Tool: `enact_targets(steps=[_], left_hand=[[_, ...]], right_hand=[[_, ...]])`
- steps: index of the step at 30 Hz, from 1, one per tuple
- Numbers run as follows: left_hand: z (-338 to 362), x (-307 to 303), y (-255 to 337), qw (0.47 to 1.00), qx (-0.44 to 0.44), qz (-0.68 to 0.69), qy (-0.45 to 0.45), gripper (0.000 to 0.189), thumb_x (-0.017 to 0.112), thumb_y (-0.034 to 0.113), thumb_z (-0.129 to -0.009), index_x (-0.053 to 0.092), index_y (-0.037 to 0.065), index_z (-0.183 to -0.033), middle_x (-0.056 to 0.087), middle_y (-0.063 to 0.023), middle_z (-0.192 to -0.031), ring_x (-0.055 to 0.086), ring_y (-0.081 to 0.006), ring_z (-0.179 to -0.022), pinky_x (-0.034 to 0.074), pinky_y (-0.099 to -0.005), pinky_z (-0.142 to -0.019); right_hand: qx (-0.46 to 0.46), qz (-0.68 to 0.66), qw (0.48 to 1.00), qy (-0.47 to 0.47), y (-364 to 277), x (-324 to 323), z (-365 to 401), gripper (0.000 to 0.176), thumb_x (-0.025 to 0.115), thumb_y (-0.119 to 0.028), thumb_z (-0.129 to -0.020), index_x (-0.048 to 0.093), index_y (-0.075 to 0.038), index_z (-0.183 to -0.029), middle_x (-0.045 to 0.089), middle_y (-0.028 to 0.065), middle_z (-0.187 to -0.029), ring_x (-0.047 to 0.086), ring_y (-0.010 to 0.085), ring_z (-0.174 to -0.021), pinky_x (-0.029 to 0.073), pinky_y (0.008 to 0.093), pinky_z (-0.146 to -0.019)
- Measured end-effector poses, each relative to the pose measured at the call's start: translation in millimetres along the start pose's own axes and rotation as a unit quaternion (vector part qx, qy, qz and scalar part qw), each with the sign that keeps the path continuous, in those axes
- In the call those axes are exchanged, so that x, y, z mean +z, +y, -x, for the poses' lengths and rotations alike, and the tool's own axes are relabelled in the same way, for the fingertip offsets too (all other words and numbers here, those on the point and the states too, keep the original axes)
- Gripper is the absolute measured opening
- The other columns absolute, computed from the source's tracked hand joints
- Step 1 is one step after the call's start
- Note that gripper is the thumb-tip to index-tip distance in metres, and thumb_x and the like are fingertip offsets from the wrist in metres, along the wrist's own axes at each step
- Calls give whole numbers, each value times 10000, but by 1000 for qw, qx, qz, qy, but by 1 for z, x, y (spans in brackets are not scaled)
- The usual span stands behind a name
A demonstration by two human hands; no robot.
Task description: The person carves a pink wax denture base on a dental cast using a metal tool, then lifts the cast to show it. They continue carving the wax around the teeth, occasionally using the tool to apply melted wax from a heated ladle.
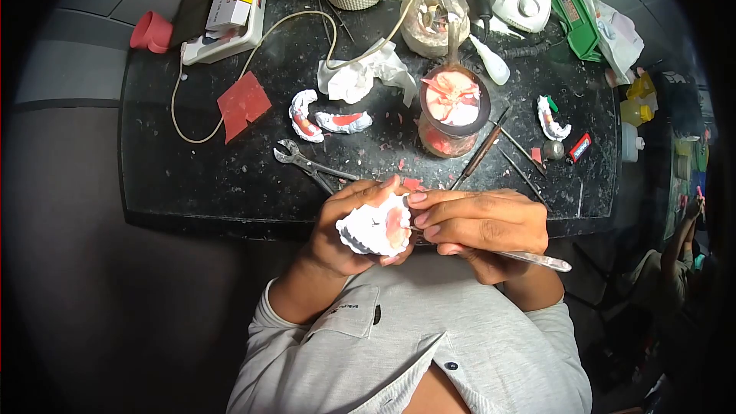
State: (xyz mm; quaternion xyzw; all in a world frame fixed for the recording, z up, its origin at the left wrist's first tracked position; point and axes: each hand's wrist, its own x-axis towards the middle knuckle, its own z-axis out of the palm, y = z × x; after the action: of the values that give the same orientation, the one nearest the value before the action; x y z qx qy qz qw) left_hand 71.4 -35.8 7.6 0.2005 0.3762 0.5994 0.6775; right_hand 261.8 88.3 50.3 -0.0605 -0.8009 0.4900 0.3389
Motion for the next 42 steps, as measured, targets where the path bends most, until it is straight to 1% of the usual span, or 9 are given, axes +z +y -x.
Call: enact_targets(steps=[3,8,9,11,13,15,17,20,42], left_hand=[[-1,0,-5,997,48,-64,-4,418,461,279,-1091,609,-91,-1218,700,-216,-920,657,-271,-586,506,-356,-474],[-14,1,-2,942,-134,299,-65,520,477,310,-1084,589,-169,-1251,696,-248,-829,614,-220,-527,474,-310,-479],[-15,7,2,942,-135,299,-66,520,477,310,-1084,589,-169,-1251,696,-248,-829,614,-220,-527,474,-310,-479],[-15,22,12,985,-123,106,54,621,291,363,-1129,624,-160,-1122,634,-216,-657,498,-223,-383,407,-319,-408],[-17,16,12,988,-117,96,13,608,317,361,-1124,628,-160,-1101,636,-223,-666,513,-222,-398,409,-312,-411],[-17,9,10,990,-111,85,-29,596,342,359,-1119,632,-160,-1079,638,-230,-676,528,-220,-414,411,-306,-415],[-15,3,6,977,-84,180,-78,499,461,339,-1089,661,-107,-1189,737,-233,-987,690,-201,-653,526,-304,-499],[-11,-1,-4,988,-66,139,7,470,488,317,-1083,660,-111,-1175,730,-203,-948,700,-195,-676,538,-314,-499],[-7,3,3,988,-43,143,-36,413,511,261,-1092,658,-110,-1200,731,-162,-950,720,-181,-781,585,-287,-690]], right_hand=[[-28,32,999,22,0,4,1,120,763,11,-850,714,83,-933,753,217,-927,771,387,-964,650,443,-820],[-1,28,996,89,2,4,7,170,736,34,-898,702,82,-1058,747,219,-1043,755,364,-1031,619,432,-884],[11,20,995,97,2,2,9,116,683,24,-950,684,97,-1041,740,256,-1060,748,366,-1050,612,423,-892],[21,-31,989,146,5,8,14,101,667,18,-964,675,92,-1033,735,273,-1067,748,368,-1048,612,419,-890],[28,-113,968,224,4,16,12,106,651,-30,-996,650,76,-1009,720,316,-1085,751,375,-1036,615,413,-873],[9,-49,986,161,1,4,10,118,668,-43,-987,653,72,-1007,722,308,-1089,754,376,-1029,618,413,-865],[-31,48,996,68,3,-1,9,162,748,-68,-924,671,56,-993,733,261,-1102,760,376,-1006,628,413,-833],[17,16,998,50,0,5,9,184,800,-12,-847,714,52,-997,756,199,-1025,767,336,-984,635,387,-798],[63,-9,996,60,-3,9,10,119,730,69,-882,715,84,-999,752,210,-994,769,335,-963,622,395,-841]])
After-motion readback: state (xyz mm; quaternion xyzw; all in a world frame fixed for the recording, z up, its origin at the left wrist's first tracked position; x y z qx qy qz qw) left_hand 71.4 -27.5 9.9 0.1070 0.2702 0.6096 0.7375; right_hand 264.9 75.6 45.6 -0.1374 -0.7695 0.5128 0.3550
